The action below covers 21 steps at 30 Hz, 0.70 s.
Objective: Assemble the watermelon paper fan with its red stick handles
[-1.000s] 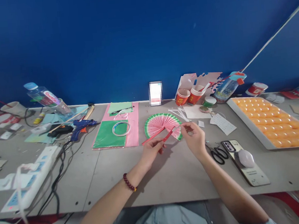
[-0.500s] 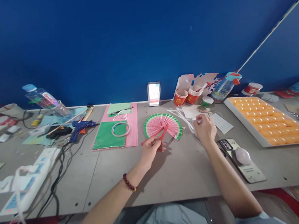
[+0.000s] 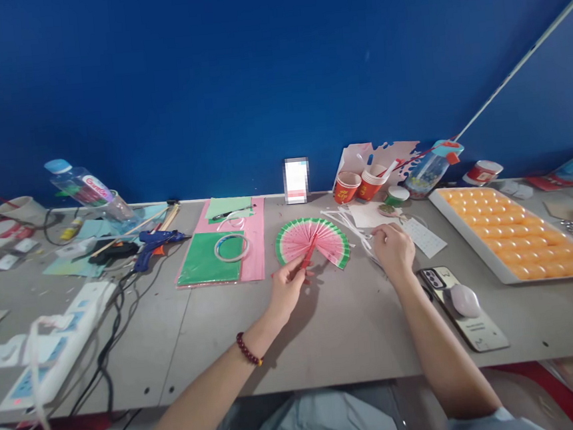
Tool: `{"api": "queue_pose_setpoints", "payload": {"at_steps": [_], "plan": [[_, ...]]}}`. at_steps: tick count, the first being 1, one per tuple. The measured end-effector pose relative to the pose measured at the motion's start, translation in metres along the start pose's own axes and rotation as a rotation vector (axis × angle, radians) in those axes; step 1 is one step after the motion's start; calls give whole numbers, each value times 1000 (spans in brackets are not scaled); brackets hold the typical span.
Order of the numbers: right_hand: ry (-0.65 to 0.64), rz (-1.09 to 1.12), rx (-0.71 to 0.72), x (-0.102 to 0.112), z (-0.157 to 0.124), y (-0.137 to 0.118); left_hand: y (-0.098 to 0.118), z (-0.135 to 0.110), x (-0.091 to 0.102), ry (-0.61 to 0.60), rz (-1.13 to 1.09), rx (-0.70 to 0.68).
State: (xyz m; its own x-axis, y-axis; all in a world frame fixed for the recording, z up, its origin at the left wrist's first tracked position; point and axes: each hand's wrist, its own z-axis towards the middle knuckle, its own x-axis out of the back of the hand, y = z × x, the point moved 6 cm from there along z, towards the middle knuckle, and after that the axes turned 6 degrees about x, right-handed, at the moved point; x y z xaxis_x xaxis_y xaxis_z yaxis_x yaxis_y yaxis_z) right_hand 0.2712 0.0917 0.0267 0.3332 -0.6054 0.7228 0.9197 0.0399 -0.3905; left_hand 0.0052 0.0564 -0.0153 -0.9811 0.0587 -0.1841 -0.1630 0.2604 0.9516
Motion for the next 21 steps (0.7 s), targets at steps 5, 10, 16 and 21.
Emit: {"api": "queue_pose_setpoints", "payload": {"at_steps": [5,10,16,21], "plan": [[-94,305,87,-12,1,-18,-3,3,1,8,9,-30],[-370,386,366,-37,-15,-53,-5,6,-1,-40,105,-93],[-527,231,458,-48,-39,-69,15,2,5,74,471,-436],[-518,159,396,-37,-44,-78,25,3,9,121,607,-558]]}}
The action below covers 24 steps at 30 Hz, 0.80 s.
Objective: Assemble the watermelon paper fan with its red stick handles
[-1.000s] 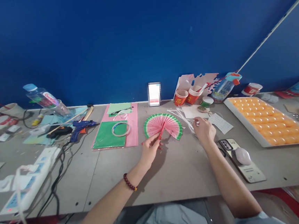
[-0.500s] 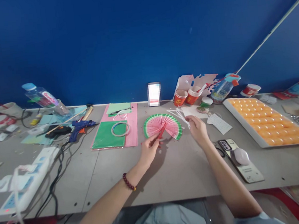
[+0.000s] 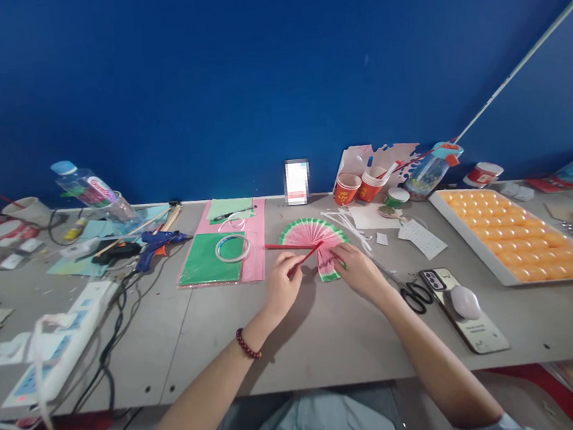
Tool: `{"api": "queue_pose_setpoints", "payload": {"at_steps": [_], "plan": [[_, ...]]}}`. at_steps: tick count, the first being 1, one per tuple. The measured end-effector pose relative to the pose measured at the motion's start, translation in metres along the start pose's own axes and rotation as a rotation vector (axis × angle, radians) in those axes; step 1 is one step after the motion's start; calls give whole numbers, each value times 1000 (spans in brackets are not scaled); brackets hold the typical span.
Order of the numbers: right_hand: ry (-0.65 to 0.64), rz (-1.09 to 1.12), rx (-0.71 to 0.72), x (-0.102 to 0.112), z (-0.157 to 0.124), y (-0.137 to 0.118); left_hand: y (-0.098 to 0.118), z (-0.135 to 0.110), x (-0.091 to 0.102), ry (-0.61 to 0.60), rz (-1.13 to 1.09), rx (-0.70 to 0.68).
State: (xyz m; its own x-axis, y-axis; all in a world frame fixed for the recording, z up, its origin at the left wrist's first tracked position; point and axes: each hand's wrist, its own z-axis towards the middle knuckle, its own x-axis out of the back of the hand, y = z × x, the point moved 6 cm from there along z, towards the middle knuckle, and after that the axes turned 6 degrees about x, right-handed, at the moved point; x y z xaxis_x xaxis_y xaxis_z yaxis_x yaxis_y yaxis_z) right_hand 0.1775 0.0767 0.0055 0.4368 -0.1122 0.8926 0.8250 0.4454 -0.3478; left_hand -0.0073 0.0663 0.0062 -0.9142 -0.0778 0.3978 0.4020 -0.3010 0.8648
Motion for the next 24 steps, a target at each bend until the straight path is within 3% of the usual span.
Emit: {"api": "queue_pose_setpoints", "payload": {"at_steps": [4,8,13,18,24], "plan": [[12,-19,-74,2,0,-9,-2,2,0,-35,64,0],[-12,63,-54,3,2,-15,-3,1,1,-74,208,16],[10,34,-34,18,0,-19,-3,0,-1,-114,404,3],[75,-4,-30,29,4,-18,-10,-1,-4,-137,418,8],[34,105,-37,11,18,-4,-14,-2,-8,-182,432,0]]}}
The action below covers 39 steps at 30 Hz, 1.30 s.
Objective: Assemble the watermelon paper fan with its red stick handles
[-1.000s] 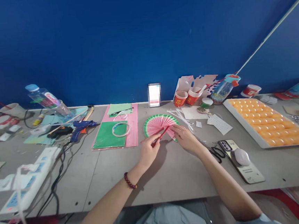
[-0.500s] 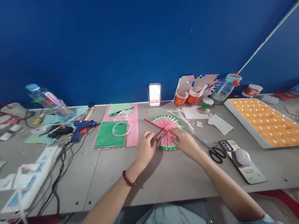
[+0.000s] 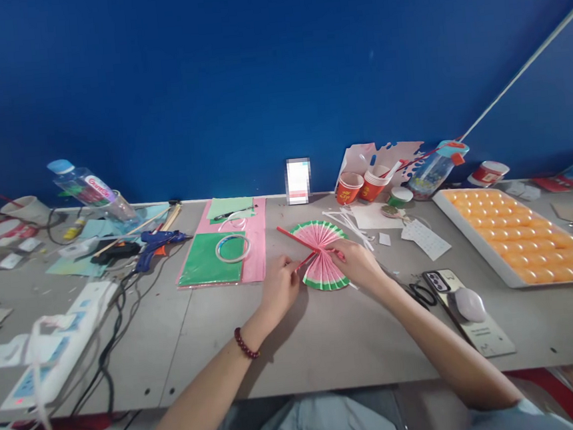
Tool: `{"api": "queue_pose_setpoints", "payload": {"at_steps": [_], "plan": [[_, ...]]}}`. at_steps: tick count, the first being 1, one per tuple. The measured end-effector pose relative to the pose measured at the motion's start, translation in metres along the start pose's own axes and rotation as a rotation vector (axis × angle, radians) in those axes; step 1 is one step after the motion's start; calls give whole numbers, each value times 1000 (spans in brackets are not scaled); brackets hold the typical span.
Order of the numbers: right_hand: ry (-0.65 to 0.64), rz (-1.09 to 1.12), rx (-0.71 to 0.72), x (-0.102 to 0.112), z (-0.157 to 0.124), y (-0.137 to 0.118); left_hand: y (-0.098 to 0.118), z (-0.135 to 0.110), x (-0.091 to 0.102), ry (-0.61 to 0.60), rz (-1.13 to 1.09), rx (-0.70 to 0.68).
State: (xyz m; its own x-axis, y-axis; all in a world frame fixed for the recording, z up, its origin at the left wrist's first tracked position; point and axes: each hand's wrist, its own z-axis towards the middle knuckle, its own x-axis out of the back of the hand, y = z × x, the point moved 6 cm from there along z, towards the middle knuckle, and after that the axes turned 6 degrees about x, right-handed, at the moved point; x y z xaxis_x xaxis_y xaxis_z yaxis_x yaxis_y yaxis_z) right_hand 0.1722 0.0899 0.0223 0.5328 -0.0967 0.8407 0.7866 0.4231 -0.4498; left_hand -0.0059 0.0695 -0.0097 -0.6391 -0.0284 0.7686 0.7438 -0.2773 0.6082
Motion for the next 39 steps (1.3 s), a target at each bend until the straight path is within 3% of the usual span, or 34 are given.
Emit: {"api": "queue_pose_setpoints", "payload": {"at_steps": [9,39], "plan": [[16,117,10,-16,-3,7,0,1,-3,-52,-8,29],[10,126,62,-17,-6,0,-4,4,-10,-67,-141,17]]}}
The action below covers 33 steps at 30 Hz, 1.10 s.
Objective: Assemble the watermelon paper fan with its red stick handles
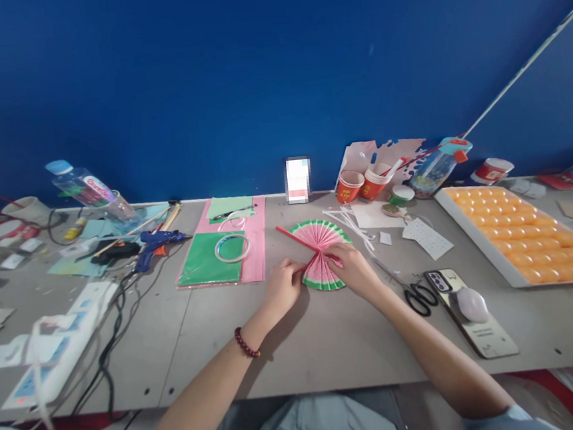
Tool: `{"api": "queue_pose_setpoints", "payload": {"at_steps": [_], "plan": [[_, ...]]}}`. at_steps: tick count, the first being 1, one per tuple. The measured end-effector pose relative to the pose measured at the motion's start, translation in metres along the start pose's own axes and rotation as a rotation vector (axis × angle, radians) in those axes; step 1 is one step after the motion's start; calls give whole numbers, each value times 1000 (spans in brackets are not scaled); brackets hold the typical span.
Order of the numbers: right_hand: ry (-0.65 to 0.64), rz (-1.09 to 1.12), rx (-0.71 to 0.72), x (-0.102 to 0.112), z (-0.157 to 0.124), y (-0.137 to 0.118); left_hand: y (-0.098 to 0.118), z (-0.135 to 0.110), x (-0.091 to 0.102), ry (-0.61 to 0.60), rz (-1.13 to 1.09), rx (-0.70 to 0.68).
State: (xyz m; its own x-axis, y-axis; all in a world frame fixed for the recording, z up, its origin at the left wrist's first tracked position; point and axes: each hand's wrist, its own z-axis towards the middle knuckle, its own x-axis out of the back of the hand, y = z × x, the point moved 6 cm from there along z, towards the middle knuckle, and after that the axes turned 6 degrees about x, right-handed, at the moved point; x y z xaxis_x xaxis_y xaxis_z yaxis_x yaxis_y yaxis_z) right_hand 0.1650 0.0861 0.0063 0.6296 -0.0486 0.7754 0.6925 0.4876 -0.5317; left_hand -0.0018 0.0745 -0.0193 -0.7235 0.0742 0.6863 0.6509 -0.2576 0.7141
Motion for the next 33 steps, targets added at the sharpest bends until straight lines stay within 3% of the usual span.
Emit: {"api": "queue_pose_setpoints", "payload": {"at_steps": [18,33], "plan": [[-20,-2,-32,-1,0,-1,8,-2,1,-10,105,8],[9,-21,-12,0,-1,-4,18,-8,-3,16,254,-64]]}}
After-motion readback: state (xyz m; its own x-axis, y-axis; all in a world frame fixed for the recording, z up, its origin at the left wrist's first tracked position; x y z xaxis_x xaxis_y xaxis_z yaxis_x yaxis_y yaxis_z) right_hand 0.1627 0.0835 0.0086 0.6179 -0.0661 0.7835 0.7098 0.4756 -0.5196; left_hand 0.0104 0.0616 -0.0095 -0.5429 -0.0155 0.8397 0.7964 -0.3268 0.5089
